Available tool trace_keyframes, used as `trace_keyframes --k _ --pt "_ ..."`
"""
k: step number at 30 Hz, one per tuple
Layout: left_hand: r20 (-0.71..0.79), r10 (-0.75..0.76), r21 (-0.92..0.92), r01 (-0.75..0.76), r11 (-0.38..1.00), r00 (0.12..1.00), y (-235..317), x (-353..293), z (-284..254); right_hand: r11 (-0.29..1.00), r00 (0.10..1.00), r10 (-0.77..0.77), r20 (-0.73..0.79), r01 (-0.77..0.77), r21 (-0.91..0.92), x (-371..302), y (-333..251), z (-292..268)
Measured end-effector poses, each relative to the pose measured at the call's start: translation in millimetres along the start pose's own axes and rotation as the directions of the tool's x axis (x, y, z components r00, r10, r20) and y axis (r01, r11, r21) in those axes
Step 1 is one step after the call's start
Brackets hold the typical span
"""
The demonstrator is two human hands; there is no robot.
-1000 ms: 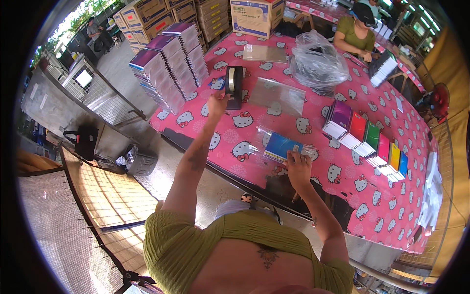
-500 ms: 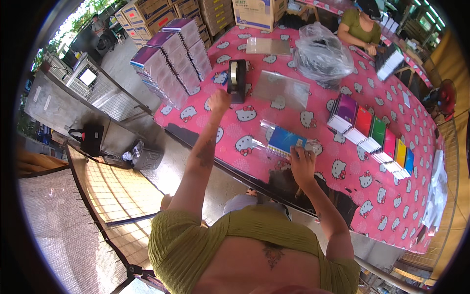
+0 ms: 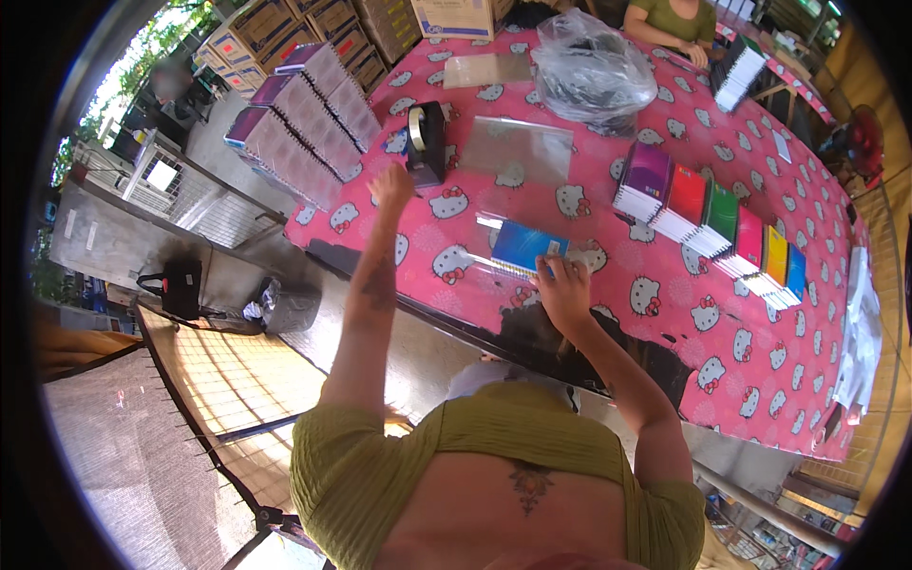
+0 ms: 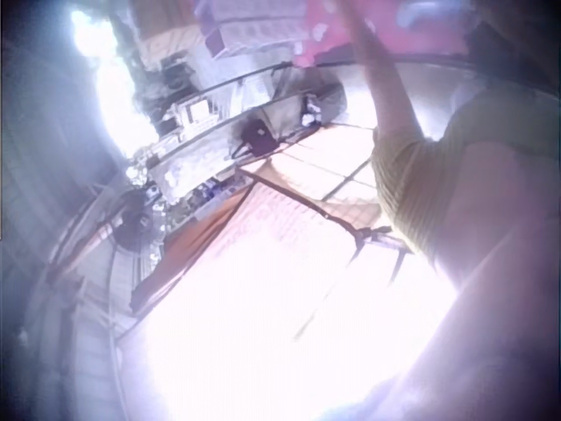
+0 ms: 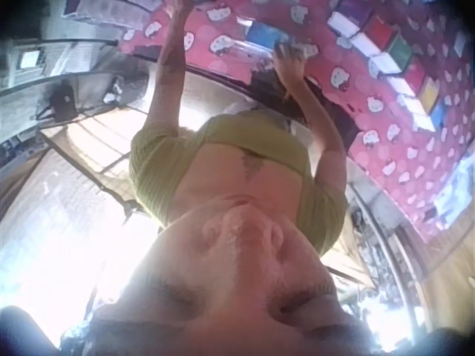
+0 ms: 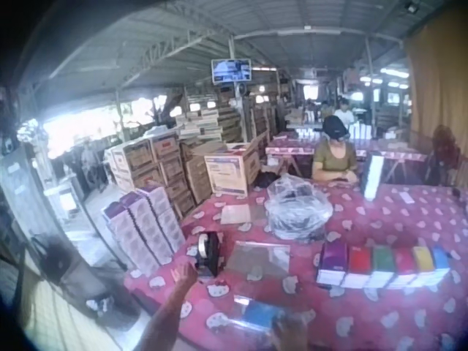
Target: The person organizes colored notebooks by color, places a notebook into a plastic sleeve, and seals the sleeve using tape from a dispenser.
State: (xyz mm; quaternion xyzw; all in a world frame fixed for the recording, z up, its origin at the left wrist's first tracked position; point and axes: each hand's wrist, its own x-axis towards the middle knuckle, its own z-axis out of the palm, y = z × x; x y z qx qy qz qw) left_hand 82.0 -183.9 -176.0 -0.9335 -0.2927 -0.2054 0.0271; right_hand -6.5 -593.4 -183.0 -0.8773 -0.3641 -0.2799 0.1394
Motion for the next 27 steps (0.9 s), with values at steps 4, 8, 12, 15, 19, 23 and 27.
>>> trace_keyframes --k 4,8,12,15,19,23,27 --pt "0.271 0.02 -0.127 0.015 0.992 0.963 -3.7 -6.7 -39.8 1.0 1.0 0.007 0.014 -0.007 -0.004 5.1 0.1 -2.1" --pt "0.379 0.527 -0.874 0.107 0.473 0.761 90.9 -103.8 -79.6 1.0 0.999 -0.004 0.034 0.004 0.019 4.3 1.6 -7.2" --pt "0.524 0.479 -0.647 -0.037 0.762 0.704 153.5 -150.9 -98.8 1.0 1.0 -0.01 0.015 0.01 0.021 3.9 4.5 -10.2" --pt "0.495 0.477 -0.407 -0.29 0.866 0.727 150.8 -158.3 -84.9 0.999 0.998 0.006 0.065 -0.008 0.043 5.6 1.6 -8.0" --pt "0.523 0.459 -0.245 -0.389 0.888 0.718 131.3 -167.5 -83.8 0.977 0.979 0.031 0.203 -0.072 0.202 23.6 -4.3 -25.5" --pt "0.481 0.581 -0.252 -0.531 0.809 0.656 139.6 -179.0 -99.7 0.988 0.965 0.049 0.256 -0.084 0.127 20.1 22.1 -7.9" --pt "-0.095 0.77 -0.412 -0.73 0.546 0.63 122.8 -218.5 -103.1 0.979 0.998 -0.04 0.057 0.027 0.204 46.3 60.4 23.3"
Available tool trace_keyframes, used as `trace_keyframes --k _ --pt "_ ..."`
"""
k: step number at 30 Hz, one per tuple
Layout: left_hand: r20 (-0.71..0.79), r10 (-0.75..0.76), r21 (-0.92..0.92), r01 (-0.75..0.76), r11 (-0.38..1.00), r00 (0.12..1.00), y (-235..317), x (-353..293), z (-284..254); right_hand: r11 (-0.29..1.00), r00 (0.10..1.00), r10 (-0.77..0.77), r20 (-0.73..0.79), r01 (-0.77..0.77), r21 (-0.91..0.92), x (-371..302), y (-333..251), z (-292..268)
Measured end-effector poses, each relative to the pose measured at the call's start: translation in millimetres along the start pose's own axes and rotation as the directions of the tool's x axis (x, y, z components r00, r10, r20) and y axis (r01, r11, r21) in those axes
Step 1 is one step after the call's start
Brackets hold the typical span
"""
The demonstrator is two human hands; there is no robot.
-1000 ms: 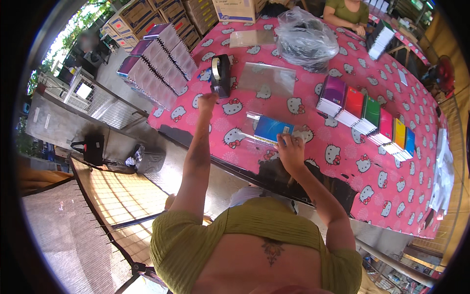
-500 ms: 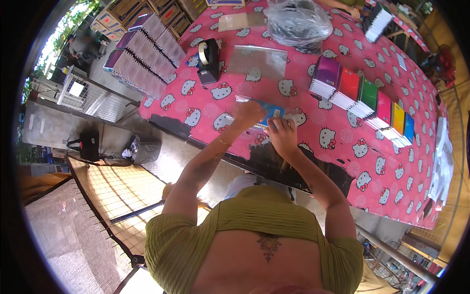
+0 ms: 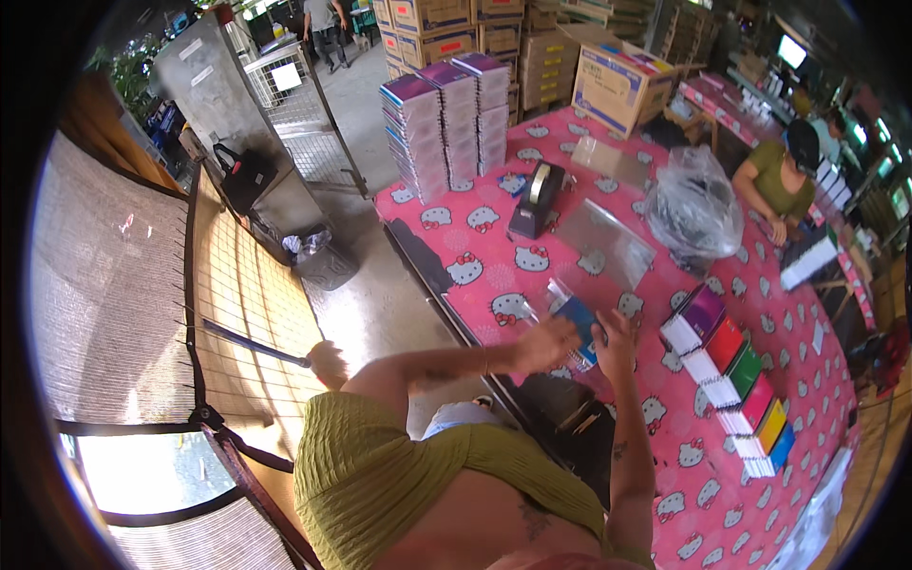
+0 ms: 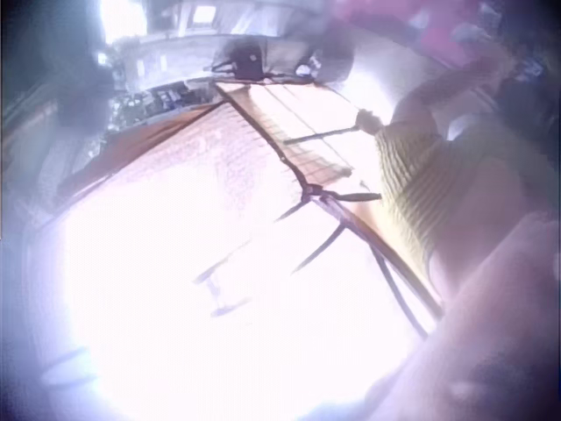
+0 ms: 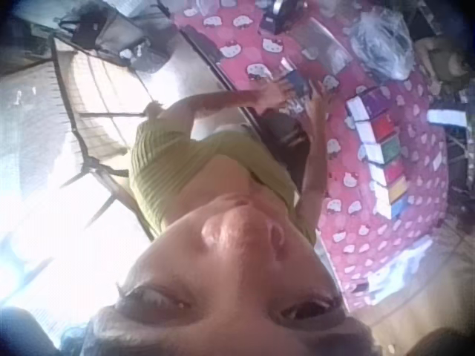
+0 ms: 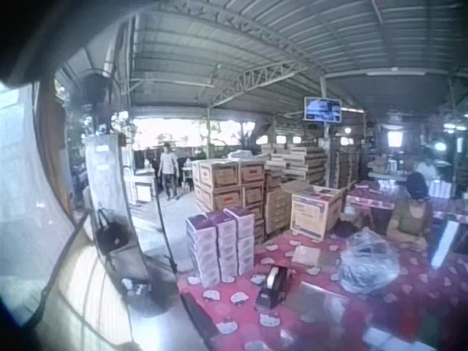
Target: The person organizes colored notebooks by color, places a notebook into a plastic sleeve, and seals the sleeve using tape from a dispenser.
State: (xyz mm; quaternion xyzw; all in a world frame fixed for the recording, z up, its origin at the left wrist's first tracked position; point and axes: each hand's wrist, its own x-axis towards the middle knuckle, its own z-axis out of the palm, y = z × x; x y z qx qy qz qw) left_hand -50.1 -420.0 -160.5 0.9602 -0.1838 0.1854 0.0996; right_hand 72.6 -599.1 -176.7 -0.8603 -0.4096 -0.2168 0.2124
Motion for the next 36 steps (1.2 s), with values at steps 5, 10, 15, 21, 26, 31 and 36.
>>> trace_keyframes --k 5,10,15,21,26,31,36 --pt "-0.213 -0.037 -0.325 -0.036 0.945 0.976 -2.2 -8.1 -14.0 0.397 0.615 0.141 0.776 -0.753 0.525 43.4 51.8 -25.6" --pt "0.017 -0.46 -0.697 0.34 0.631 0.888 -15.8 7.0 -24.7 0.056 0.479 0.213 0.852 -0.876 0.479 16.8 59.8 -57.6" --pt "-0.151 -0.44 -0.567 0.287 0.772 0.885 -81.9 -20.2 24.0 0.768 0.995 0.072 0.074 -0.103 0.632 22.2 -37.8 -78.2" --pt "-0.094 -0.918 -0.666 0.661 0.346 0.385 -258.9 -5.2 -13.2 0.942 0.996 -0.08 0.032 0.065 0.331 47.7 -69.8 -129.3" --pt "0.37 -0.875 -0.754 0.651 -0.087 0.312 -289.0 50.1 -22.9 0.967 0.999 -0.02 -0.031 0.027 0.253 49.3 -81.0 -123.8" --pt "0.082 -0.901 -0.769 0.602 0.215 0.427 -303.5 33.6 -2.2 0.979 0.997 -0.076 -0.01 0.076 0.191 52.3 -98.8 -111.4" --pt "-0.081 -0.893 -0.699 0.613 0.368 0.444 -305.1 26.3 3.9 0.982 0.995 -0.095 -0.011 0.096 0.162 62.2 -107.7 -101.8"
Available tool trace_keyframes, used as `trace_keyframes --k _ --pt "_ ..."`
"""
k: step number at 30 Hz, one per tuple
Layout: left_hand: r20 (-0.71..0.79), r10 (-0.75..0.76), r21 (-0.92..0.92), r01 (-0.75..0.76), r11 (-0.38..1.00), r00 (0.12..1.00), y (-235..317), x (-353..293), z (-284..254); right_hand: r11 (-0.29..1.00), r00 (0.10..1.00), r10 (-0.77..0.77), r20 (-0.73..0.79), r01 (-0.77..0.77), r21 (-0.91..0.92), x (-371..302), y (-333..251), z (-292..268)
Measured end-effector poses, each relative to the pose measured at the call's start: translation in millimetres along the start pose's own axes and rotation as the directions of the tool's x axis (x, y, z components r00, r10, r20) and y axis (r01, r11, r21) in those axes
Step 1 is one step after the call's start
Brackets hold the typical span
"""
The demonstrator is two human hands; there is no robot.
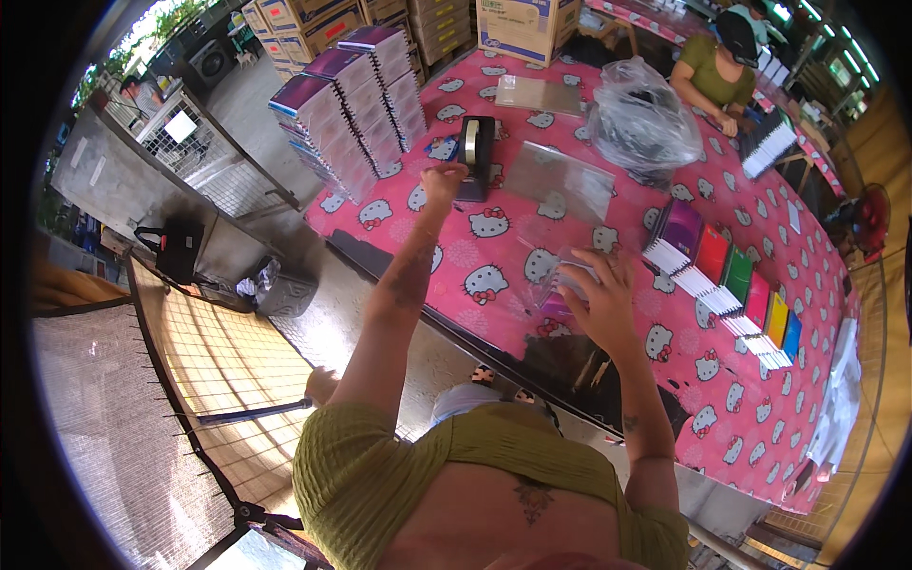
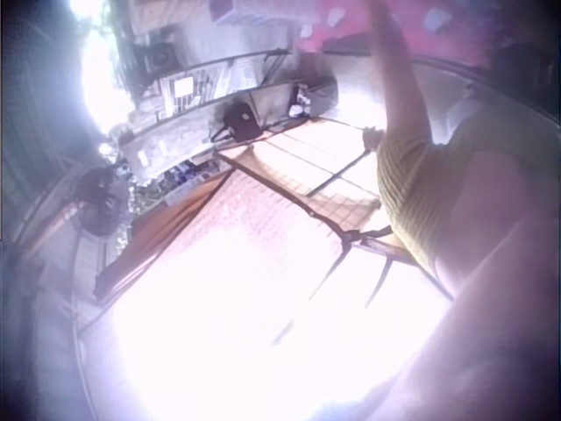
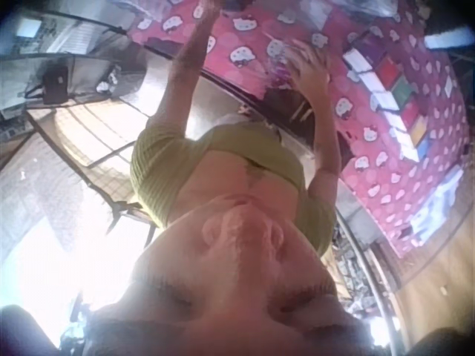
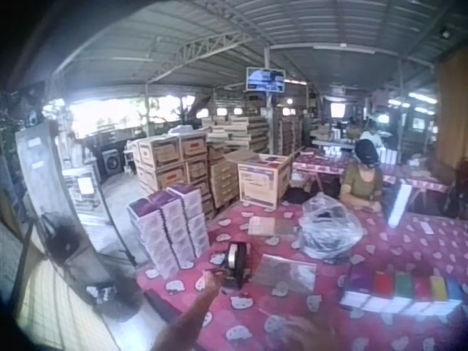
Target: The person organizes colored notebooks by color, places a notebook into a plastic sleeve, and seals the sleeve using tape from a dispenser.
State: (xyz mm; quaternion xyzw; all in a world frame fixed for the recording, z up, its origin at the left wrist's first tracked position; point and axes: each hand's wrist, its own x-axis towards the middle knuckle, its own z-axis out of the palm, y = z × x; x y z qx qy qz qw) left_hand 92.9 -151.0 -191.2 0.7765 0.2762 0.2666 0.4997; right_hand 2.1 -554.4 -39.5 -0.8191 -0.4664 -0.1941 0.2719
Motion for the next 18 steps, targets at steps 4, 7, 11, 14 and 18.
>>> trace_keyframes --k 4,7,11,14,18 --pt "0.079 -0.23 -0.445 0.24 0.863 0.97 -7.7 -44.5 22.8 0.999 0.999 0.034 0.032 -0.034 -0.017 -5.8 2.2 4.9" --pt "0.067 -0.157 0.016 0.157 0.988 0.985 -17.5 -39.3 2.9 0.999 1.0 0.02 0.01 -0.02 -0.049 4.5 -5.3 14.6" --pt "0.174 0.165 0.779 -0.239 0.58 0.971 61.6 -51.1 1.9 0.982 0.992 0.126 -0.002 -0.125 -0.144 -8.1 1.7 8.5" --pt "0.079 0.178 0.574 -0.191 0.796 0.981 41.6 -45.1 -1.7 0.978 0.992 0.121 -0.045 -0.127 -0.165 -4.6 -9.5 8.8" --pt "0.231 -0.4 -0.582 0.455 0.674 0.887 19.7 -46.2 12.6 0.972 0.988 0.138 -0.062 -0.148 -0.182 -10.3 -9.1 11.0"
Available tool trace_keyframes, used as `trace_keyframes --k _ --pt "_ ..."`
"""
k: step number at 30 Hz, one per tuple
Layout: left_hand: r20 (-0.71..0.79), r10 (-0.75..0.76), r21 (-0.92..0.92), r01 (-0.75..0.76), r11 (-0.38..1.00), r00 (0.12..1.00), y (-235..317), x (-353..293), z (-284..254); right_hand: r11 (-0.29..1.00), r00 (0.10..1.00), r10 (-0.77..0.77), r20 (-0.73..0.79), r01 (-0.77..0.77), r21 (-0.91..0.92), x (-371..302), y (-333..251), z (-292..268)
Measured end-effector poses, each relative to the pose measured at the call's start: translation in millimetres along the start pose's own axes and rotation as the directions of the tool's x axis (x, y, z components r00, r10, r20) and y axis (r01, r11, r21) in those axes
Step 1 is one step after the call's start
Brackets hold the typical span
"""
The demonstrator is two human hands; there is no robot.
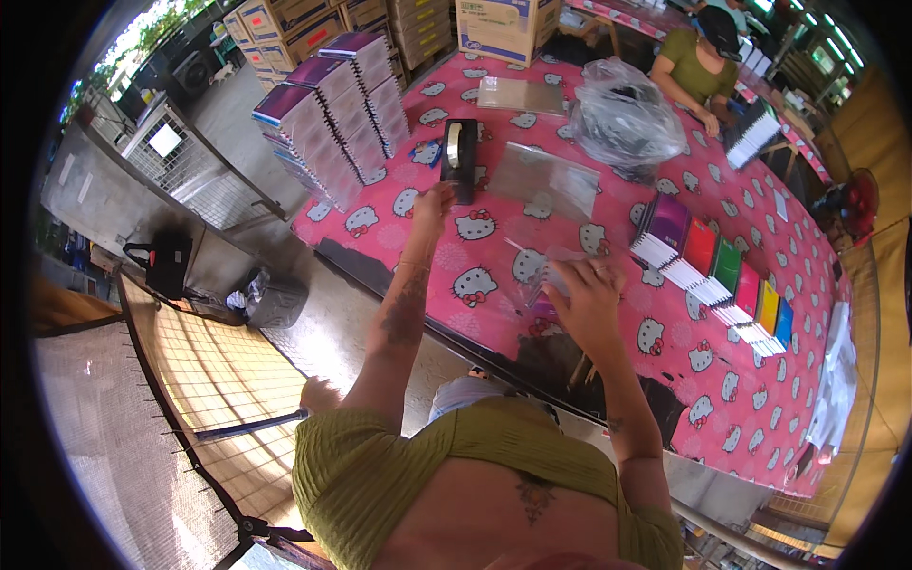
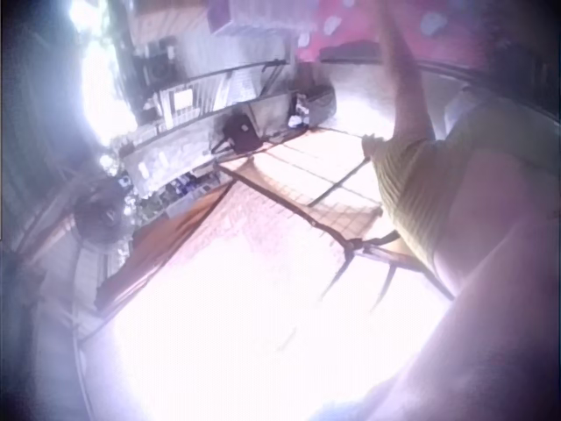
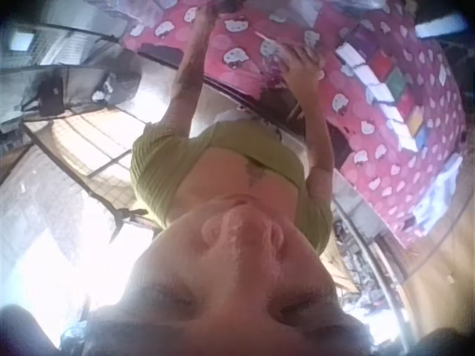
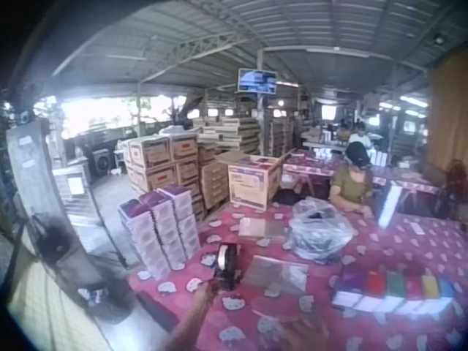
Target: The person organizes colored notebooks by color, places a notebook into a plastic sleeve, and seals the sleeve using tape from a dispenser.
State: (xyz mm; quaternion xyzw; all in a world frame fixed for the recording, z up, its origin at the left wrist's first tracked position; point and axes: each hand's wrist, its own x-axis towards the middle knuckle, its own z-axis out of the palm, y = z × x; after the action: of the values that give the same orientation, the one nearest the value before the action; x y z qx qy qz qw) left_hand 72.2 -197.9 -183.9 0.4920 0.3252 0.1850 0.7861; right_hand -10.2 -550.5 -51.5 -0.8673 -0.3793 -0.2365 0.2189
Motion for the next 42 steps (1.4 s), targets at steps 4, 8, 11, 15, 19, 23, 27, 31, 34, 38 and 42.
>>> trace_keyframes --k 4,8,11,15,19,23,27,31,34,38,42 --pt "0.036 0.277 0.686 -0.225 0.692 0.96 -8.7 9.6 -34.5 0.998 0.999 -0.034 0.023 0.033 0.048 4.9 -3.3 6.6" --pt "0.257 0.46 0.962 -0.18 -0.205 0.85 36.4 -10.3 -20.9 1.0 0.999 0.017 0.038 -0.017 0.012 -4.1 1.8 2.6" --pt "0.515 0.271 0.752 -0.58 0.313 0.813 58.9 -53.4 -11.6 0.999 0.998 0.041 0.048 -0.042 0.02 -2.9 2.1 4.1" --pt "0.835 0.084 0.261 -0.527 0.809 0.544 59.5 -132.8 14.4 0.999 0.996 0.046 0.08 -0.047 0.015 0.5 0.3 0.8" --pt "0.934 0.058 0.16 -0.558 0.814 0.353 35.8 -150.7 47.0 1.0 0.997 0.007 0.076 -0.009 0.017 3.7 4.1 8.7" --pt "0.954 0.139 0.138 -0.798 0.587 0.267 32.7 -148.0 72.4 0.995 0.994 0.031 0.106 -0.042 0.096 7.0 1.8 8.7" --pt "0.974 0.048 0.135 -0.736 0.663 0.222 47.6 -153.0 77.3 0.994 0.994 0.099 0.054 -0.101 0.035 12.0 8.6 -27.5" --pt "0.958 0.07 0.189 -0.794 0.577 0.279 53.6 -158.2 83.2 0.798 0.902 0.408 0.145 -0.429 0.423 -22.4 78.3 -25.2" --pt "0.966 0.216 0.059 -0.935 0.349 0.141 40.0 -161.0 100.5 0.794 0.947 0.126 0.296 -0.275 0.543 -45.1 84.6 12.9" --pt "0.973 0.232 -0.028 -0.994 0.102 -0.004 10.2 -160.3 120.5 0.895 0.981 -0.078 0.179 -0.01 0.445 -56.1 80.9 34.7" --pt "0.91 0.276 0.206 -0.915 0.347 0.31 -11.3 -169.6 128.9 0.853 0.991 -0.011 0.134 -0.06 0.518 -64.8 83.6 43.8"
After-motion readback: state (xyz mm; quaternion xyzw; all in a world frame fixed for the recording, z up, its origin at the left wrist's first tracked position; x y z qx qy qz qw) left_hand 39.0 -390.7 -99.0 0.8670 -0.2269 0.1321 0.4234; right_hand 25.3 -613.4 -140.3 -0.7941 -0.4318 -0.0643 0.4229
